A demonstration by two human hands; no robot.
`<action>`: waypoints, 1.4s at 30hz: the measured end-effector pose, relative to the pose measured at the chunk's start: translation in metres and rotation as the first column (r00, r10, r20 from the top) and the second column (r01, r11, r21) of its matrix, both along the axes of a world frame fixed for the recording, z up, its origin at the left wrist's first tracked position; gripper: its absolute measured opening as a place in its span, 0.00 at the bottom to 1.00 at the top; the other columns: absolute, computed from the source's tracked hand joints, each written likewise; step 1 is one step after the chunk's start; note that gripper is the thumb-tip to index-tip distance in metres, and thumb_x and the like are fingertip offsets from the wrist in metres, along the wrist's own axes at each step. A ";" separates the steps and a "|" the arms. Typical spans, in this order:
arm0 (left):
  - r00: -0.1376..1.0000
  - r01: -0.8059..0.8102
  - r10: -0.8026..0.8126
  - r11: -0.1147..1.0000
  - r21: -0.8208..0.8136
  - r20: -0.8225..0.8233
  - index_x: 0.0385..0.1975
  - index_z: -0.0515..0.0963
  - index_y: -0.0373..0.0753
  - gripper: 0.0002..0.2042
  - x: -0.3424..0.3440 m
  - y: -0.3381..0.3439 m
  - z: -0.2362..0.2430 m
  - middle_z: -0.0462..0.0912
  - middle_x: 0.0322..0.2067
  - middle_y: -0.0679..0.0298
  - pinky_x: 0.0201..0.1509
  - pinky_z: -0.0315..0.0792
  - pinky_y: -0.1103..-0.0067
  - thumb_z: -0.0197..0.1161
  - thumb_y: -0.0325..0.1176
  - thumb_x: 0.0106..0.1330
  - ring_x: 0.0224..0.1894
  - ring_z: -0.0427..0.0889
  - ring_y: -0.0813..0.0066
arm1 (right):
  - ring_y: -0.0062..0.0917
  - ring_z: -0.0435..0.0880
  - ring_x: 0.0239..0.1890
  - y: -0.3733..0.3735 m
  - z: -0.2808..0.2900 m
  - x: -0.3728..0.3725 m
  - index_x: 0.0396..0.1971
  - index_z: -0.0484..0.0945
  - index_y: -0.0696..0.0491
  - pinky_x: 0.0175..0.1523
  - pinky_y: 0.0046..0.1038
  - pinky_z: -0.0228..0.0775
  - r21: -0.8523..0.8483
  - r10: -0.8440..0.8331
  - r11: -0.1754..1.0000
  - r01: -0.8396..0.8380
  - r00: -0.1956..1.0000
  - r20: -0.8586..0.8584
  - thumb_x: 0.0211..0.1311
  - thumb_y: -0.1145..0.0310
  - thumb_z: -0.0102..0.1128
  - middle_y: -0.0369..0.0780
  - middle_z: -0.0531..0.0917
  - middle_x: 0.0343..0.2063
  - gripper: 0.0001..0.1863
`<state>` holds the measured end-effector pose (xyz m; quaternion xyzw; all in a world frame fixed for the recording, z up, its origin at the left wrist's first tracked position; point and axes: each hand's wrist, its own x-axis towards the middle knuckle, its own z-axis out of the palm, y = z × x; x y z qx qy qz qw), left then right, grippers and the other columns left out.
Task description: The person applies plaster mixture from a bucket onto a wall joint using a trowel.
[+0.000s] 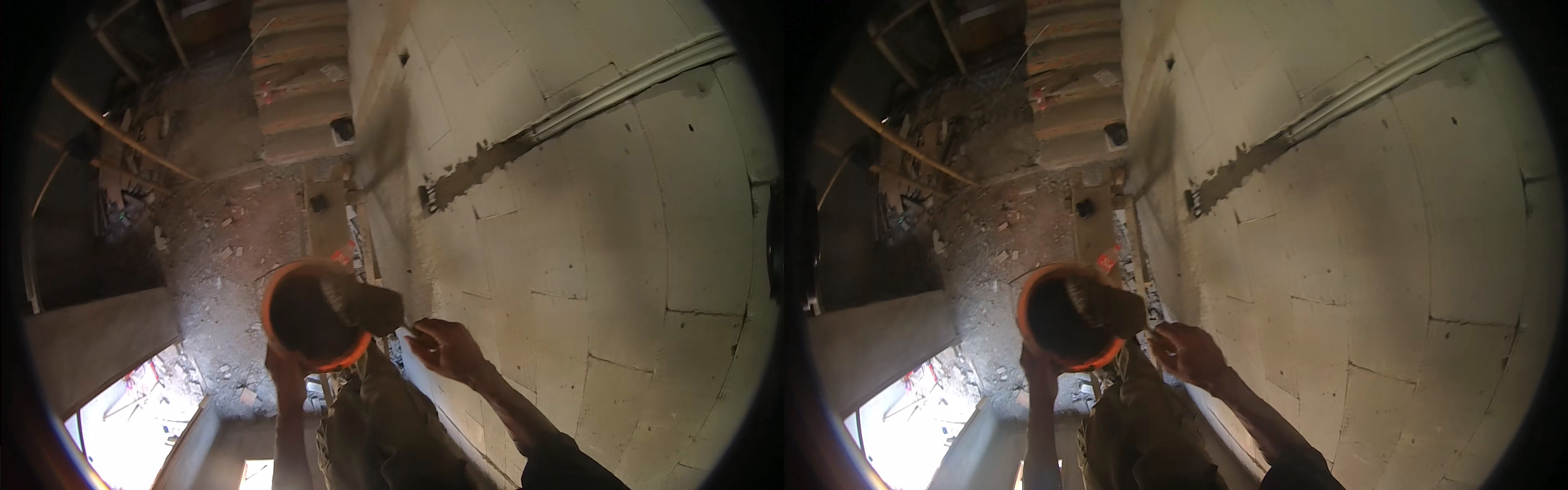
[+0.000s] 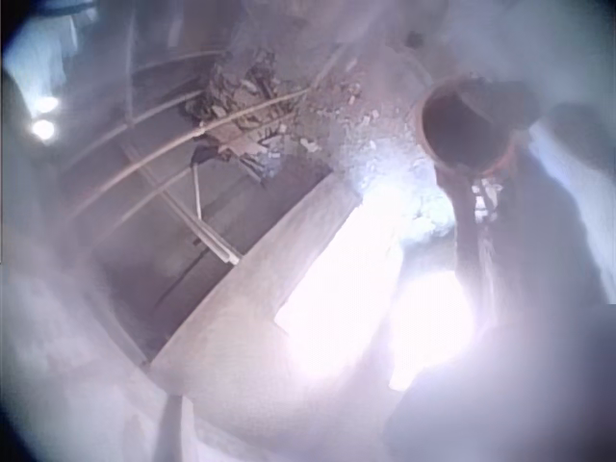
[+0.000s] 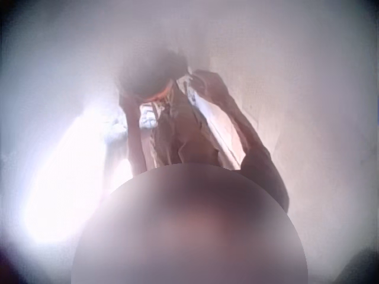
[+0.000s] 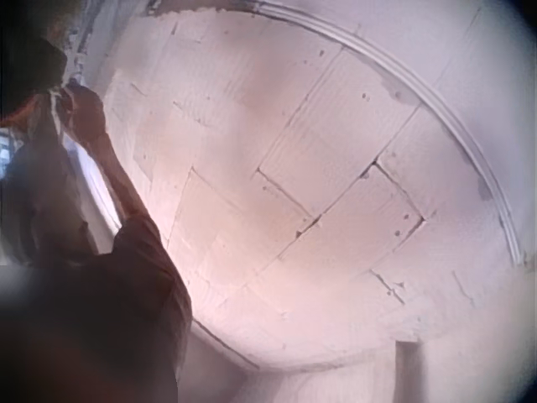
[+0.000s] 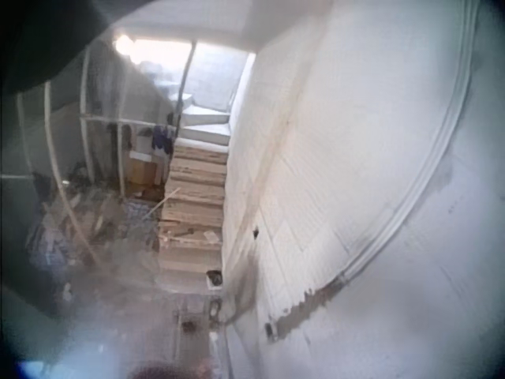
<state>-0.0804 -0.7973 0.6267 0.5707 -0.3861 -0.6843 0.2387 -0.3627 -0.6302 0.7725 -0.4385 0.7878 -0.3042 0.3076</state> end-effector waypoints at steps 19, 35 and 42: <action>0.980 -0.114 0.098 0.990 0.080 0.175 0.62 0.72 0.42 0.31 -0.002 -0.095 -0.017 0.80 0.42 0.65 0.27 0.79 0.79 0.59 0.18 0.53 0.31 0.82 0.76 | 0.13 0.70 0.13 0.056 0.105 -0.245 0.38 0.84 0.56 0.14 0.20 0.61 -0.147 -0.729 0.616 0.774 0.631 0.266 0.73 0.49 0.68 0.30 0.75 0.17 0.22; 0.936 -0.230 0.126 0.926 0.300 0.328 0.56 0.74 0.45 0.26 -0.054 -0.062 0.012 0.77 0.41 0.68 0.27 0.73 0.80 0.58 0.16 0.55 0.33 0.79 0.77 | 0.13 0.64 0.21 0.013 -0.105 -0.242 0.42 0.77 0.60 0.25 0.25 0.56 -0.364 -0.766 0.635 0.682 0.491 -0.415 0.81 0.63 0.57 0.31 0.70 0.18 0.13; 0.950 -0.154 0.068 0.952 0.265 0.306 0.56 0.74 0.43 0.26 -0.066 -0.072 0.010 0.76 0.44 0.65 0.28 0.76 0.78 0.57 0.16 0.55 0.36 0.80 0.74 | 0.18 0.66 0.23 -0.002 -0.163 -0.280 0.41 0.78 0.62 0.27 0.26 0.59 -0.492 -0.790 0.609 0.622 0.418 -0.449 0.81 0.65 0.56 0.35 0.72 0.20 0.14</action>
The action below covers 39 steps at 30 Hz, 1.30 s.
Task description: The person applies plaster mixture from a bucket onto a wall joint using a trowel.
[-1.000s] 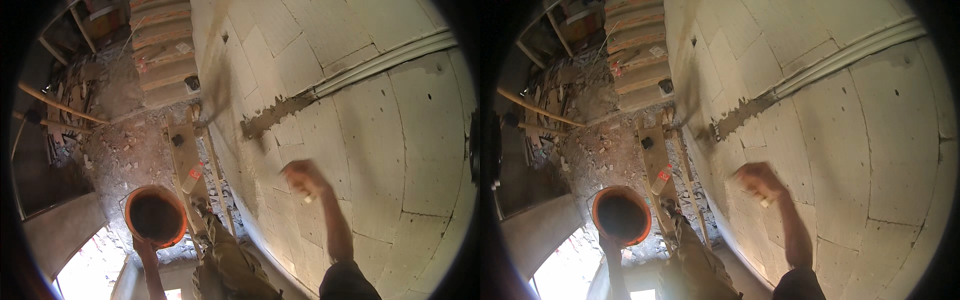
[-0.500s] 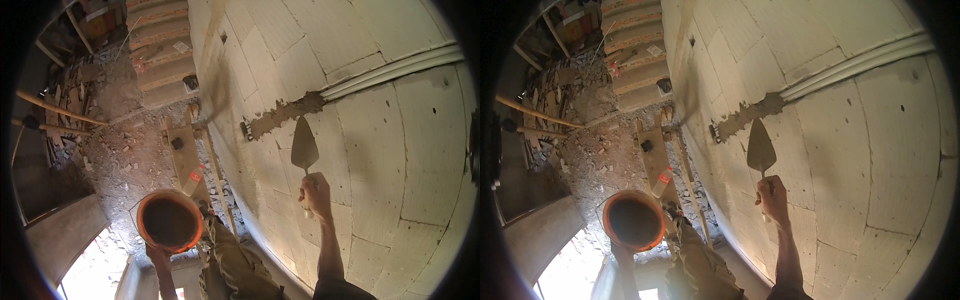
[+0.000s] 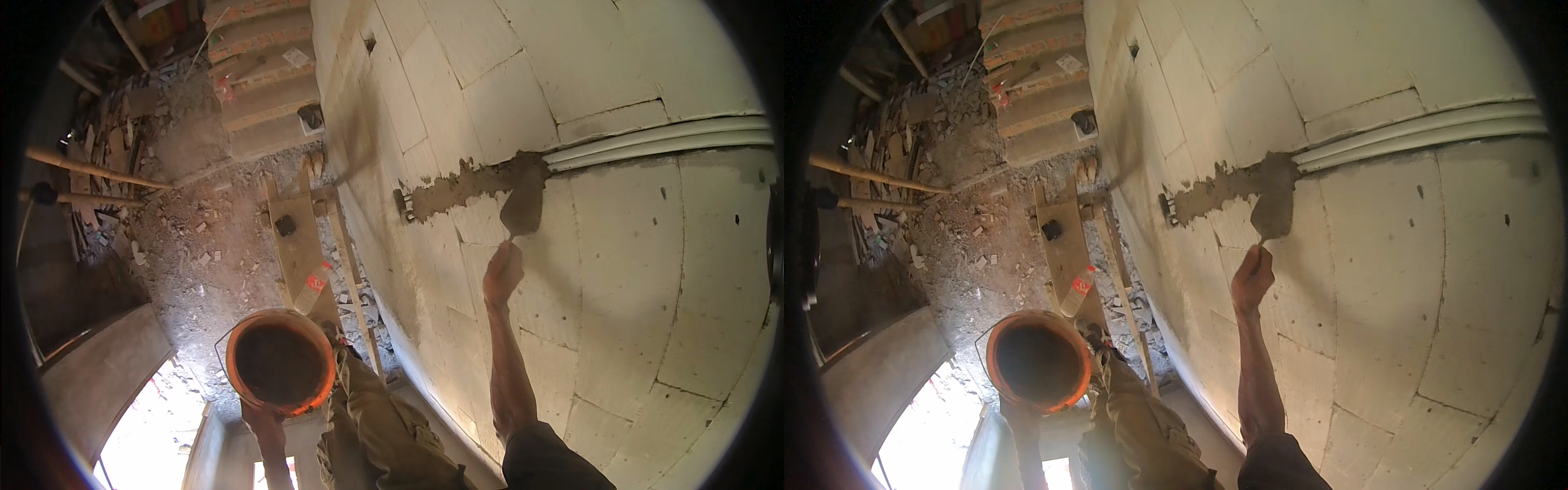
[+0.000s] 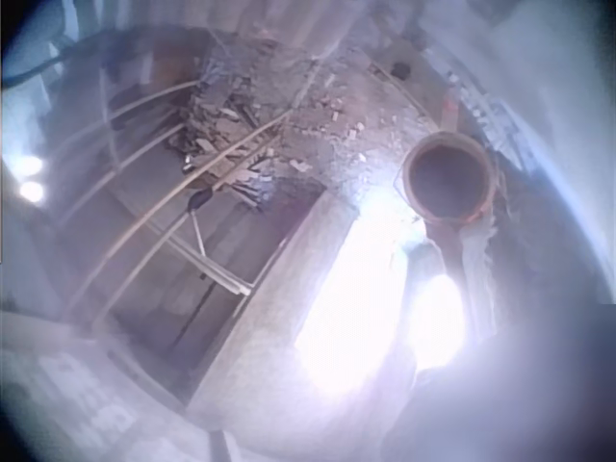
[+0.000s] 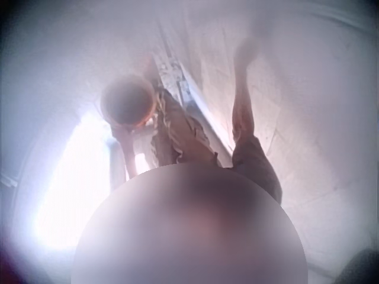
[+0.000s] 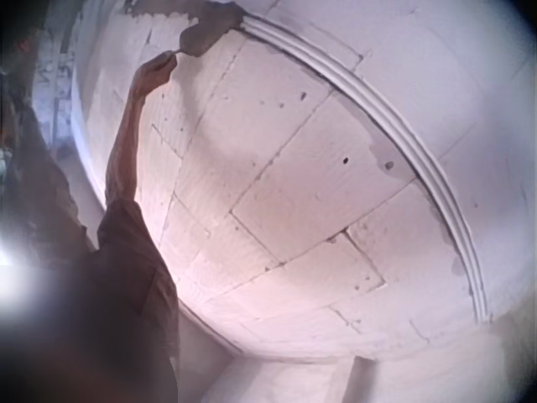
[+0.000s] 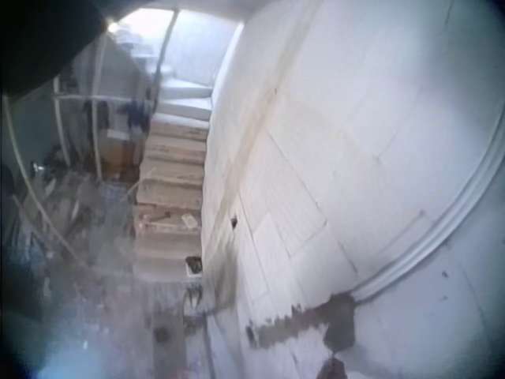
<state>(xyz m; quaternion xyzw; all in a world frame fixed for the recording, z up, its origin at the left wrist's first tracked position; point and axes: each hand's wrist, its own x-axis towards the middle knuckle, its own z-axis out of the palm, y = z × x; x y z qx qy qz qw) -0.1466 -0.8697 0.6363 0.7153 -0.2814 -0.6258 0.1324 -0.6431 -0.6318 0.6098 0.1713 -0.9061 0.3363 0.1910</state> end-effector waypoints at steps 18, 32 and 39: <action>0.997 0.046 -0.054 0.992 -0.116 -0.061 0.63 0.73 0.41 0.30 0.013 -0.006 0.001 0.79 0.50 0.68 0.38 0.76 0.77 0.57 0.16 0.57 0.45 0.80 0.77 | 0.43 0.85 0.29 0.000 -0.014 -0.021 0.37 0.81 0.61 0.35 0.40 0.74 0.227 -0.070 0.973 0.038 0.989 0.132 0.77 0.66 0.59 0.51 0.85 0.29 0.12; 0.997 -0.078 0.078 0.997 0.004 0.021 0.62 0.72 0.43 0.32 0.031 0.018 0.011 0.77 0.36 0.68 0.24 0.71 0.80 0.57 0.15 0.53 0.26 0.76 0.78 | 0.46 0.84 0.34 -0.004 0.054 -0.004 0.36 0.81 0.57 0.39 0.43 0.76 0.505 -0.051 0.858 0.096 0.993 -0.102 0.77 0.66 0.58 0.49 0.83 0.31 0.11; 0.997 0.060 -0.062 0.997 -0.042 -0.044 0.59 0.72 0.41 0.29 0.039 0.028 0.013 0.75 0.37 0.69 0.25 0.70 0.80 0.58 0.16 0.53 0.27 0.75 0.80 | 0.47 0.87 0.30 -0.003 0.113 -0.009 0.37 0.83 0.61 0.35 0.42 0.76 0.280 -0.152 0.953 0.111 0.980 0.127 0.76 0.65 0.61 0.52 0.86 0.29 0.13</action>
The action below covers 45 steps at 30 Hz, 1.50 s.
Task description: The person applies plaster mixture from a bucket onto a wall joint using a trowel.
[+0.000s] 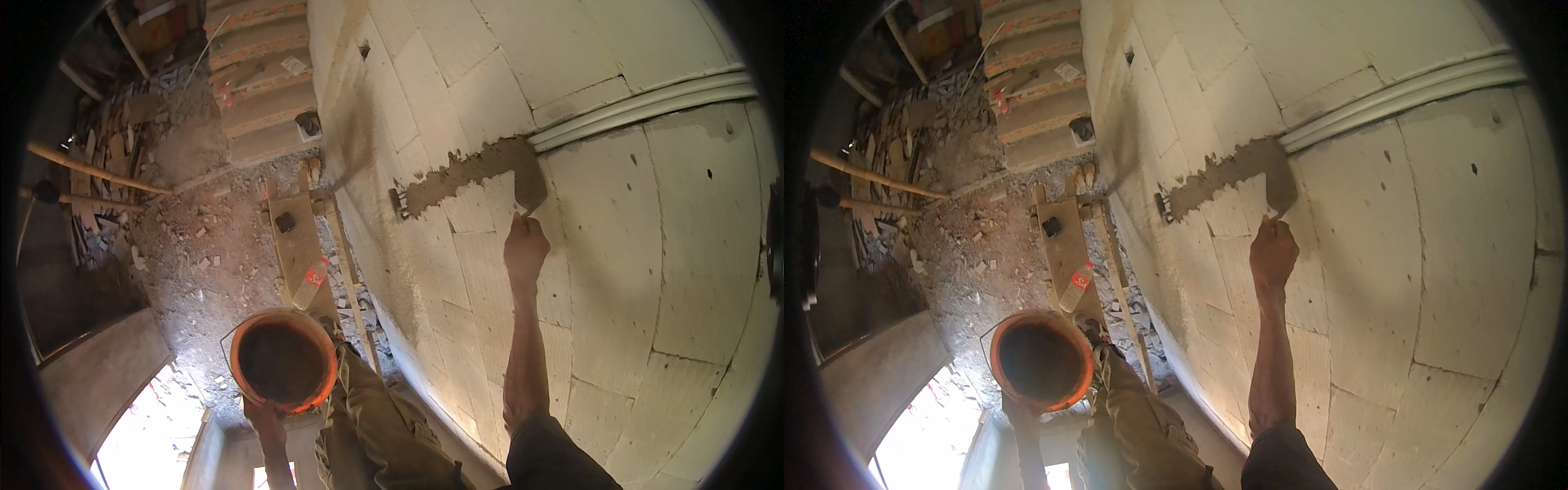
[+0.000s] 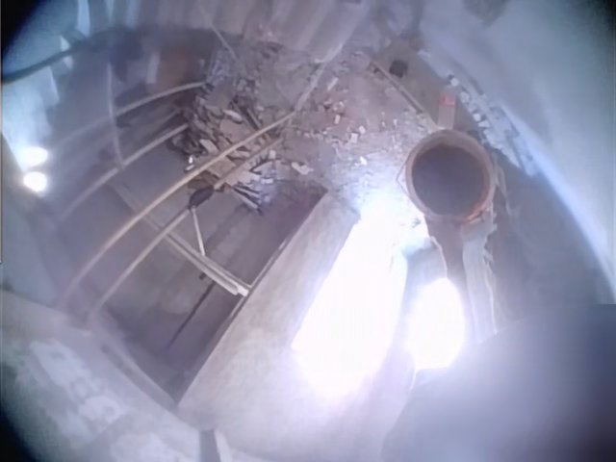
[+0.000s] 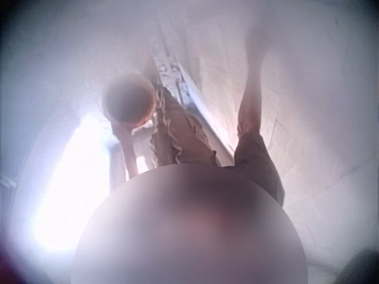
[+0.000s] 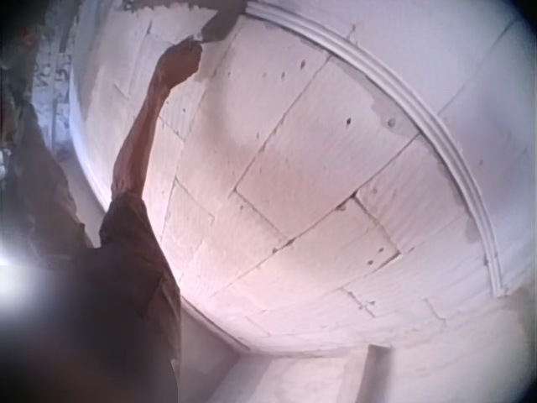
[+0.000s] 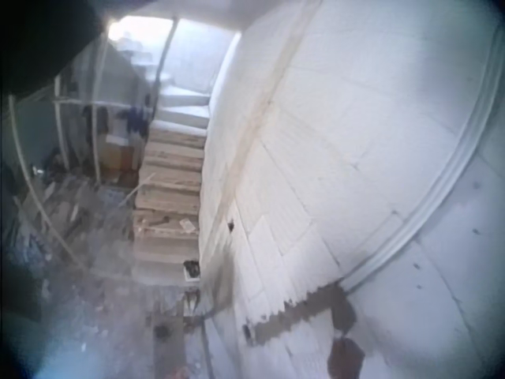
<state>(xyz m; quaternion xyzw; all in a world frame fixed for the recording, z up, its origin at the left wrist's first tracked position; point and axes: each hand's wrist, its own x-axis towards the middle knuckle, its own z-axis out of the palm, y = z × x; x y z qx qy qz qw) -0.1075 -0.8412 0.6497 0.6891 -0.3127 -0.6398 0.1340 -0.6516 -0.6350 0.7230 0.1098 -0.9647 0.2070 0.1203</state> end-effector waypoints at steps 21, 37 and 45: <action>0.970 0.233 -0.243 0.951 -0.201 -0.023 0.58 0.76 0.29 0.24 -0.036 0.008 0.066 0.87 0.40 0.57 0.34 0.85 0.74 0.63 0.19 0.57 0.34 0.89 0.69 | 0.42 0.89 0.27 -0.042 0.052 0.289 0.34 0.83 0.49 0.34 0.45 0.83 0.085 0.569 0.585 -0.807 0.483 0.666 0.74 0.57 0.60 0.45 0.86 0.29 0.12; 0.818 0.546 -0.570 0.729 -0.414 0.075 0.76 0.65 0.37 0.41 -0.048 0.011 0.103 0.79 0.57 0.48 0.53 0.82 0.72 0.62 0.20 0.55 0.55 0.84 0.64 | 0.45 0.88 0.30 -0.067 0.027 0.302 0.27 0.85 0.52 0.39 0.44 0.82 -0.046 0.656 0.357 -0.933 0.216 0.723 0.68 0.59 0.66 0.46 0.86 0.27 0.13; 0.781 0.597 -0.618 0.692 -0.407 0.095 0.76 0.68 0.46 0.43 -0.060 0.008 0.112 0.68 0.71 0.35 0.60 0.80 0.67 0.58 0.20 0.52 0.66 0.80 0.49 | 0.36 0.89 0.30 -0.057 0.007 0.305 0.32 0.87 0.54 0.39 0.38 0.81 -0.365 0.713 0.500 -0.785 0.133 0.689 0.69 0.60 0.69 0.46 0.88 0.28 0.12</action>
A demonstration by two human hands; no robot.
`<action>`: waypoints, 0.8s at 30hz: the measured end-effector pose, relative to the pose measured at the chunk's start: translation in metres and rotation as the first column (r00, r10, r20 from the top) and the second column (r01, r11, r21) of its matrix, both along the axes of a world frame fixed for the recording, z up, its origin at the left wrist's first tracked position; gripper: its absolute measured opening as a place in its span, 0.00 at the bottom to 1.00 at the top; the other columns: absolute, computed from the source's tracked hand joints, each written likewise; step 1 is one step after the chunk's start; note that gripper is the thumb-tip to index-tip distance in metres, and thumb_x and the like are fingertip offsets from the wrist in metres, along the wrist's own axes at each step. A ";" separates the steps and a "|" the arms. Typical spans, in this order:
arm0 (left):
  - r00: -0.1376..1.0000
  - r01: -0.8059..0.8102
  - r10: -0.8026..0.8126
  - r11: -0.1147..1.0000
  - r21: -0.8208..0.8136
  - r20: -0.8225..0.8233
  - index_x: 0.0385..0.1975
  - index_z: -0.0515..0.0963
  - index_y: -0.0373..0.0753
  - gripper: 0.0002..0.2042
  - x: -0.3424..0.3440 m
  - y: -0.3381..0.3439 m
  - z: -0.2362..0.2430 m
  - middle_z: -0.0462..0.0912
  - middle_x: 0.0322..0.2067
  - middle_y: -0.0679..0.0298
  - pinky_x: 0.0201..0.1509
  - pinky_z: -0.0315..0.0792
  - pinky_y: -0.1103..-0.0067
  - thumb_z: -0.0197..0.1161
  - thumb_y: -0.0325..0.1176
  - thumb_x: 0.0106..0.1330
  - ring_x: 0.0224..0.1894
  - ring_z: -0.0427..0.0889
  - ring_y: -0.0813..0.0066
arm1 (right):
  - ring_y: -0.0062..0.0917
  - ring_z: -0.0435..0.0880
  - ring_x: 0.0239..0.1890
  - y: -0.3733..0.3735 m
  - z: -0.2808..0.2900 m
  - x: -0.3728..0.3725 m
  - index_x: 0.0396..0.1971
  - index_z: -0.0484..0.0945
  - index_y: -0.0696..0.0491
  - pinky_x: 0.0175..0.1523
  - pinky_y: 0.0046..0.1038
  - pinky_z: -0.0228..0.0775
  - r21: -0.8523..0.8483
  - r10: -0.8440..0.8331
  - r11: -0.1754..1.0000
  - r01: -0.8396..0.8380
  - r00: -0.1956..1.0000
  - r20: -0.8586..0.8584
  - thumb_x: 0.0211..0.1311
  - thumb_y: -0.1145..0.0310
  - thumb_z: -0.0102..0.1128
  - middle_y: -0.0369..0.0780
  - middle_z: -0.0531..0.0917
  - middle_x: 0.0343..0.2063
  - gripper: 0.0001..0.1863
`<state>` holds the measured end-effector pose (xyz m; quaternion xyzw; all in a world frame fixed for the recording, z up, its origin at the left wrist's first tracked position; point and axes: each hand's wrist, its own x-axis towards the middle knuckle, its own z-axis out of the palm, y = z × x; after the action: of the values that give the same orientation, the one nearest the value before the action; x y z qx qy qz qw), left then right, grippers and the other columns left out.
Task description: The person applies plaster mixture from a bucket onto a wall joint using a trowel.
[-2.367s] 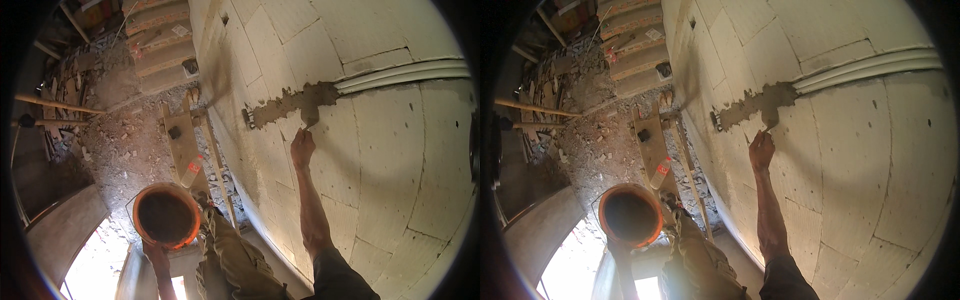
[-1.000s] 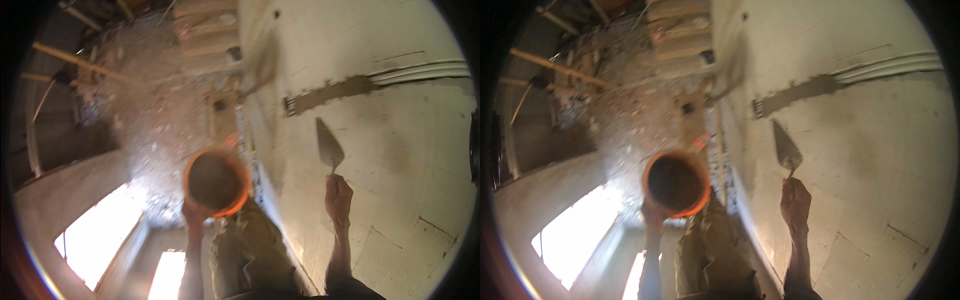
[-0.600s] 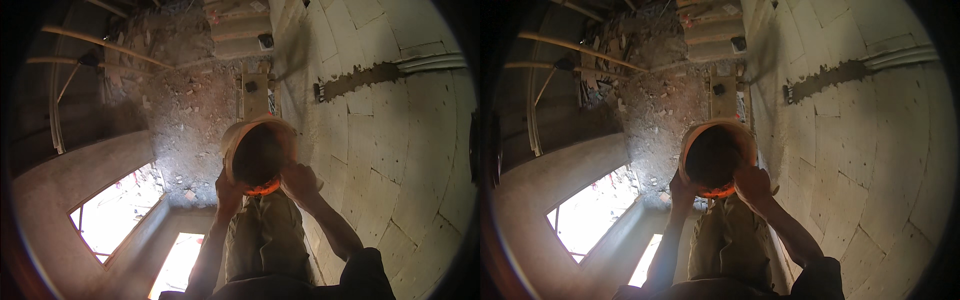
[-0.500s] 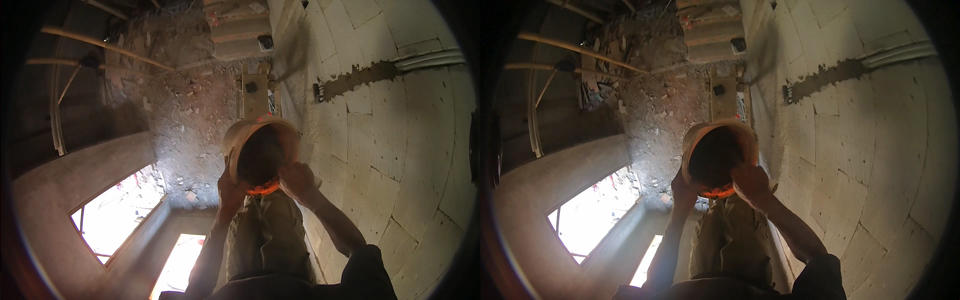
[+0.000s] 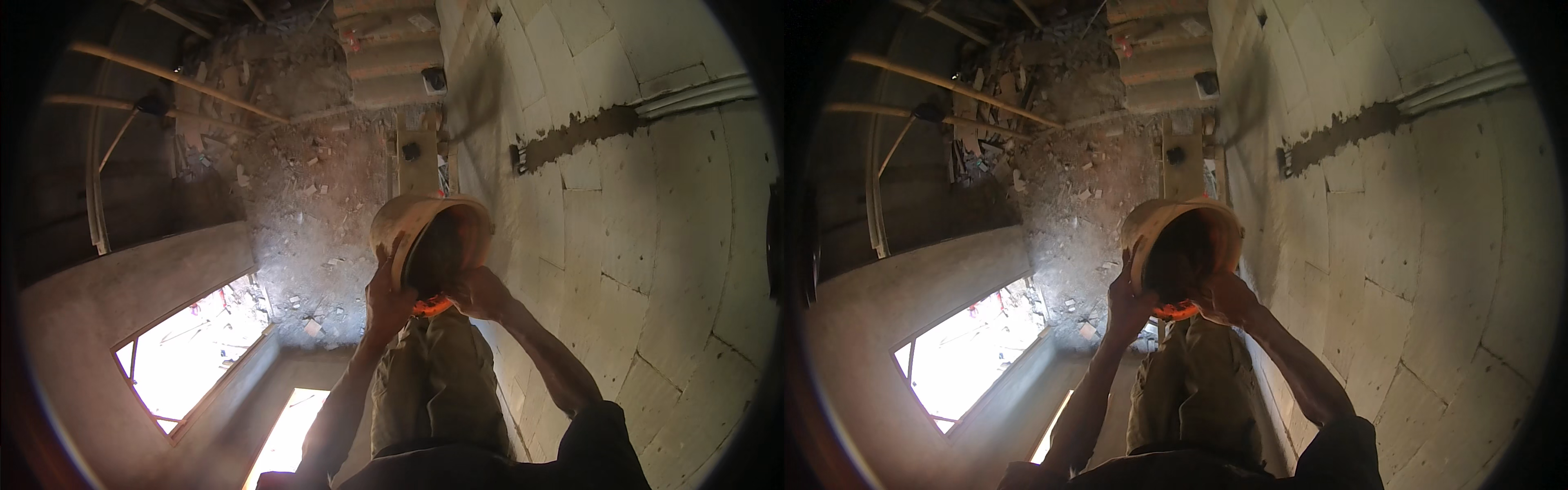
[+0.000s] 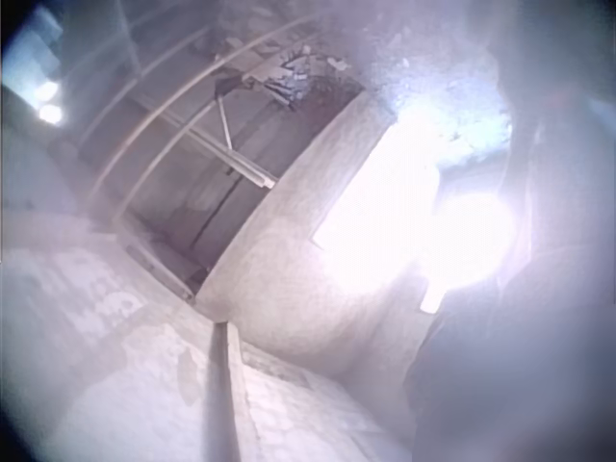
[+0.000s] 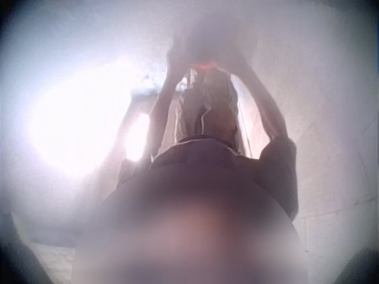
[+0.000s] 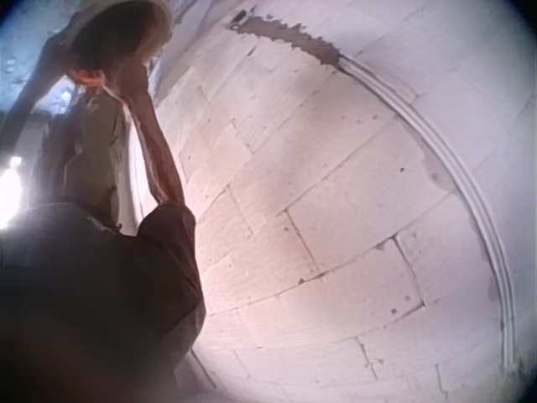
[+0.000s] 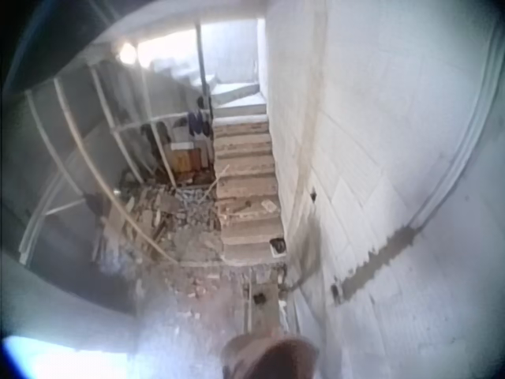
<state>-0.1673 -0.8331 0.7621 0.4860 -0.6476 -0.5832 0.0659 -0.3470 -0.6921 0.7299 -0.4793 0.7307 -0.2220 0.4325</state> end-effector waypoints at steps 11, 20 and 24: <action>0.951 -0.286 0.297 0.950 0.123 -0.091 0.45 0.76 0.34 0.07 0.020 -0.004 -0.053 0.82 0.25 0.65 0.25 0.79 0.78 0.56 0.29 0.73 0.24 0.83 0.77 | 0.37 0.88 0.34 0.039 0.076 -0.036 0.40 0.82 0.58 0.41 0.40 0.80 -0.196 -0.206 0.962 0.191 0.977 -0.055 0.66 0.66 0.71 0.46 0.86 0.31 0.11; 0.756 -0.584 0.654 0.686 0.433 -0.016 0.61 0.71 0.42 0.30 0.068 -0.025 -0.081 0.78 0.36 0.66 0.24 0.78 0.79 0.57 0.17 0.54 0.27 0.79 0.77 | 0.31 0.85 0.30 0.032 0.155 -0.090 0.43 0.85 0.57 0.38 0.36 0.78 -0.008 -0.172 0.983 0.181 0.947 0.273 0.71 0.62 0.69 0.47 0.86 0.30 0.13; 0.737 -0.619 0.673 0.711 0.333 -0.067 0.63 0.70 0.40 0.32 0.094 -0.031 -0.097 0.80 0.42 0.64 0.27 0.78 0.80 0.57 0.17 0.54 0.30 0.81 0.77 | 0.14 0.74 0.20 0.045 0.158 -0.174 0.46 0.87 0.55 0.21 0.20 0.65 0.426 -0.621 0.783 0.452 0.586 0.520 0.71 0.69 0.67 0.32 0.81 0.24 0.09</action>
<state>-0.0728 -0.8638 0.6653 0.6305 -0.3344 -0.6528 0.2540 -0.5211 -0.6467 0.8882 -0.0711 0.6718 -0.3980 0.6207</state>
